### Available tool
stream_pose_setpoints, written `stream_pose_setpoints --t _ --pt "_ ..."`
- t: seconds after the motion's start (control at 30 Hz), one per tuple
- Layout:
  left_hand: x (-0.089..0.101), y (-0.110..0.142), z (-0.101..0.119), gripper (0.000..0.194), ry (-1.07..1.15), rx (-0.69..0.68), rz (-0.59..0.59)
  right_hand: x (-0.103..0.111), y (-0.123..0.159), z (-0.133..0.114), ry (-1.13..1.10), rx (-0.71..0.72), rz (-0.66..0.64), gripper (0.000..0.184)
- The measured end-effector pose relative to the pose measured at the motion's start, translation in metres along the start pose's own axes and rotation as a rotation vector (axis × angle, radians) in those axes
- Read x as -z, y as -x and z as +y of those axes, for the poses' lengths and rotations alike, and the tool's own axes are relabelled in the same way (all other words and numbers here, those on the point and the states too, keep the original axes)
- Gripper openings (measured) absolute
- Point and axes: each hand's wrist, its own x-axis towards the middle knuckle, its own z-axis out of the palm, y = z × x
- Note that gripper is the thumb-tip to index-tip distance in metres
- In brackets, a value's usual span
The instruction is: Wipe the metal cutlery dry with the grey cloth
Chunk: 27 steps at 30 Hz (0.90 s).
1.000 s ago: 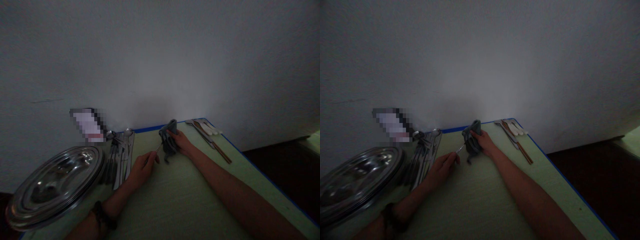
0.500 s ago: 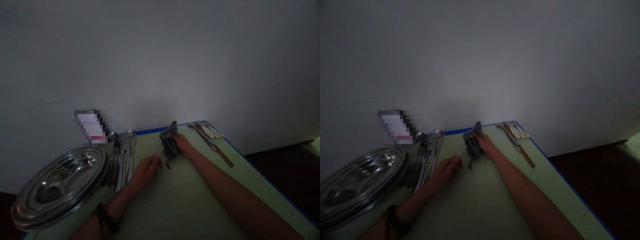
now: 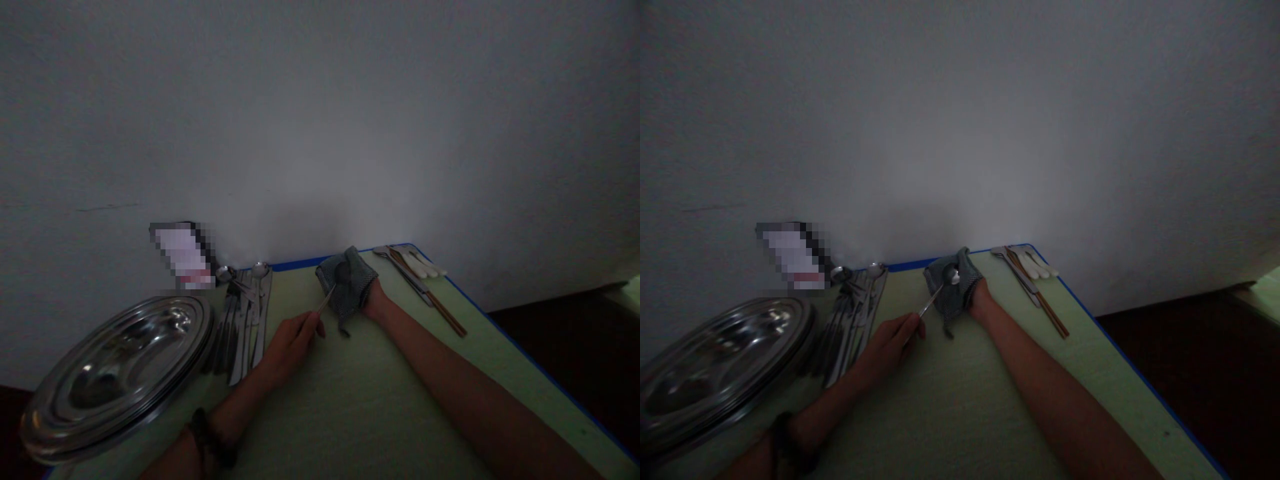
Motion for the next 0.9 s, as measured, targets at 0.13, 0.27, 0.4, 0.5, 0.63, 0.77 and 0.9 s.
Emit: stream_pose_setpoints --t 0.13,0.27,0.4,0.5,0.63,0.77,0.9 --pt "0.0 0.0 -0.002 0.044 0.035 -0.004 0.02 0.003 -0.002 0.002 -0.084 -0.074 0.107 0.028" --pt "-0.001 0.0 -0.002 0.043 0.039 -0.016 -0.006 0.004 0.001 0.002 -0.04 -0.077 0.074 0.02" --pt "-0.001 0.0 -0.001 0.043 0.014 -0.026 -0.027 0.003 0.005 0.002 0.157 -0.04 -0.005 0.021" --pt "-0.001 0.0 0.001 0.043 -0.035 -0.036 -0.035 0.002 0.006 0.002 0.228 -0.016 -0.016 0.026" --pt "0.0 0.0 0.002 0.043 -0.078 -0.043 -0.049 0.0 0.008 0.0 0.239 -0.01 -0.004 0.025" --pt "0.0 0.001 0.003 0.041 -0.105 -0.05 -0.051 -0.004 0.01 -0.004 0.259 -0.066 0.051 0.018" --pt "0.001 0.0 0.002 0.039 -0.09 -0.039 -0.05 -0.002 0.008 -0.005 0.292 -0.147 0.113 0.013"
